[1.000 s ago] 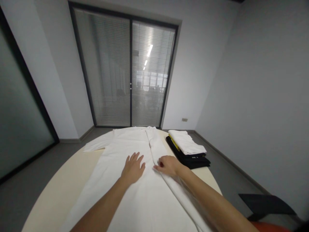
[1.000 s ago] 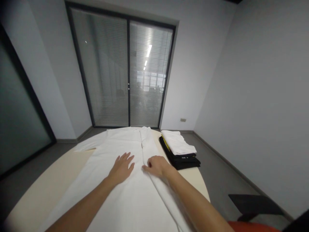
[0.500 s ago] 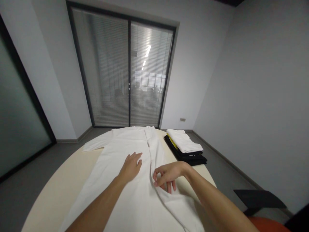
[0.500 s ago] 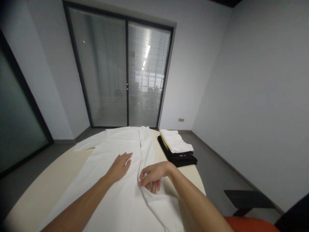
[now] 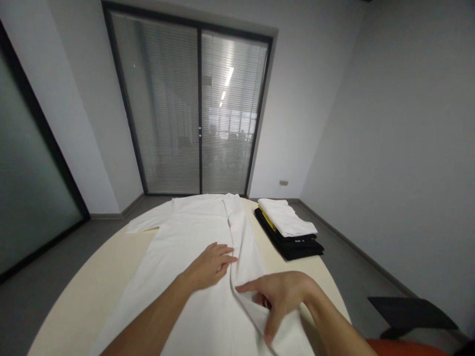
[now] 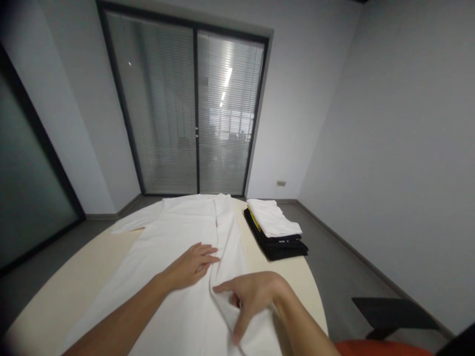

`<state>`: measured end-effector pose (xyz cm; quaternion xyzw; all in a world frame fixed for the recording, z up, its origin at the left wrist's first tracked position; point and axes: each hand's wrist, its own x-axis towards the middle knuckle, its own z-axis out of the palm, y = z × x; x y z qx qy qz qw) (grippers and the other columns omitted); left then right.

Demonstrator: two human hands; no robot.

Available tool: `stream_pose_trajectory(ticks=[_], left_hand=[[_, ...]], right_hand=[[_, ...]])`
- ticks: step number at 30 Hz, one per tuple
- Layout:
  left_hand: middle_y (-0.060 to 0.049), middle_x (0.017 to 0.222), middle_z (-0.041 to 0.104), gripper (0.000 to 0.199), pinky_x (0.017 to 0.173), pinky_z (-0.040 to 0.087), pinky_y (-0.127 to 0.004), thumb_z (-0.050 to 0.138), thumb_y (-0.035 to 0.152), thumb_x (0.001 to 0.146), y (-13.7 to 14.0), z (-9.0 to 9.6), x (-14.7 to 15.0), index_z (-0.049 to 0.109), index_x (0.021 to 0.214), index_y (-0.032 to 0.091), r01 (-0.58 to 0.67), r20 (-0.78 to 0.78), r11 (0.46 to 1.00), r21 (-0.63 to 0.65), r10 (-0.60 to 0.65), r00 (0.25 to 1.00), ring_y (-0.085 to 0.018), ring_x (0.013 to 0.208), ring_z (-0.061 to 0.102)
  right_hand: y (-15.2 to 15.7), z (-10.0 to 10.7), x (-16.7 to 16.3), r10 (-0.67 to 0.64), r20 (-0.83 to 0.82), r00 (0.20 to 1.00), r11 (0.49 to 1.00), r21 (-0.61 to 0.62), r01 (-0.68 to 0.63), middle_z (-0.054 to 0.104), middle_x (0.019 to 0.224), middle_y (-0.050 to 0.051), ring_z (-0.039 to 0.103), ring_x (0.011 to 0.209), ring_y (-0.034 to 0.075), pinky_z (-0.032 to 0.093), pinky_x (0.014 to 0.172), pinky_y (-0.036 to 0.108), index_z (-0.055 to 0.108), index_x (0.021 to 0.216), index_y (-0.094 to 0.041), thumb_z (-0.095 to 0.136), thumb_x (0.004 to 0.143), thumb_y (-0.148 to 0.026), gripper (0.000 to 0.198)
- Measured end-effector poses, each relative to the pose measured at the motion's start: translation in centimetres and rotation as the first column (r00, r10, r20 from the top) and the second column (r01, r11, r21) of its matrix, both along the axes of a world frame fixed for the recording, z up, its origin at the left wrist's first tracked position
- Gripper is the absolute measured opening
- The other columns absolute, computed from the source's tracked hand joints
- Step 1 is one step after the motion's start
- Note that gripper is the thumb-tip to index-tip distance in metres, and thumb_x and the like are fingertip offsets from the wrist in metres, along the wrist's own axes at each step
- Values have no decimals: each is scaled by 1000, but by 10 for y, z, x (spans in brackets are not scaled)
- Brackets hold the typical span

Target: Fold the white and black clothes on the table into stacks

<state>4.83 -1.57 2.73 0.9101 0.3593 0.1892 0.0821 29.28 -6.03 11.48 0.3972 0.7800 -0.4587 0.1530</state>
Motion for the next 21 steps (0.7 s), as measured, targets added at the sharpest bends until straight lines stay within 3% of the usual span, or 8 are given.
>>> stream_pose_trajectory(ticks=[2,4,6,8,11,13,17,21], left_hand=[[1,141,58,42,117,31,-46,46,18,94,2,-1,1,65,127,35,2,15,1000,10,-2,1000,-21,133,49],[1,140,59,41,116,34,-43,46,18,94,3,-3,2,65,126,33,11,23,1000,25,-12,1000,-21,132,49],[0,140,59,41,115,36,-41,45,18,95,4,-3,3,65,127,32,17,25,999,33,-17,1000,-20,132,49],[-1,141,58,40,114,37,-41,44,19,96,3,-4,3,65,128,32,17,22,999,34,-18,1000,-21,133,48],[-1,141,58,40,114,37,-41,44,19,95,3,-4,4,65,128,31,15,18,999,34,-15,1000,-21,132,48],[-2,140,59,40,114,38,-41,45,18,95,4,-5,5,64,128,30,10,23,999,40,-11,1000,-21,132,49],[-4,135,61,39,111,41,-40,46,17,94,5,-8,7,64,126,27,5,78,999,49,-9,997,-21,127,51],[-5,130,64,36,109,44,-39,45,18,96,7,-13,7,63,126,25,5,173,1000,20,-8,985,-20,122,55]], right_hand=[[-3,2,0,11,-51,999,968,-251,-24,64,77,-6,61,57,13,50,55,20,23,157,-27,93,45,-52,135],[-4,5,-3,49,-109,993,872,-479,-95,64,73,-7,61,52,12,49,50,19,22,157,-28,93,47,-51,133],[-4,7,-8,99,-159,982,795,-581,-174,67,74,-7,64,53,12,50,50,18,32,152,-31,93,50,-50,121],[-4,4,-11,101,-185,978,787,-586,-193,68,75,-6,65,54,12,47,48,16,41,146,-31,91,52,-51,109],[0,-11,-13,-29,-228,973,899,-432,-74,66,72,-6,62,54,10,42,48,16,56,131,-25,87,61,-52,81],[5,-25,-14,-125,-310,942,981,-178,72,60,68,-7,57,54,8,41,52,16,64,115,-21,83,69,-47,56],[17,-48,-12,-152,-369,917,898,336,284,59,69,-6,53,61,8,38,58,19,65,98,-19,77,73,-31,30],[26,-57,-6,-160,-302,940,906,333,262,62,72,-6,53,61,9,36,55,19,61,93,-20,80,69,-33,34]])
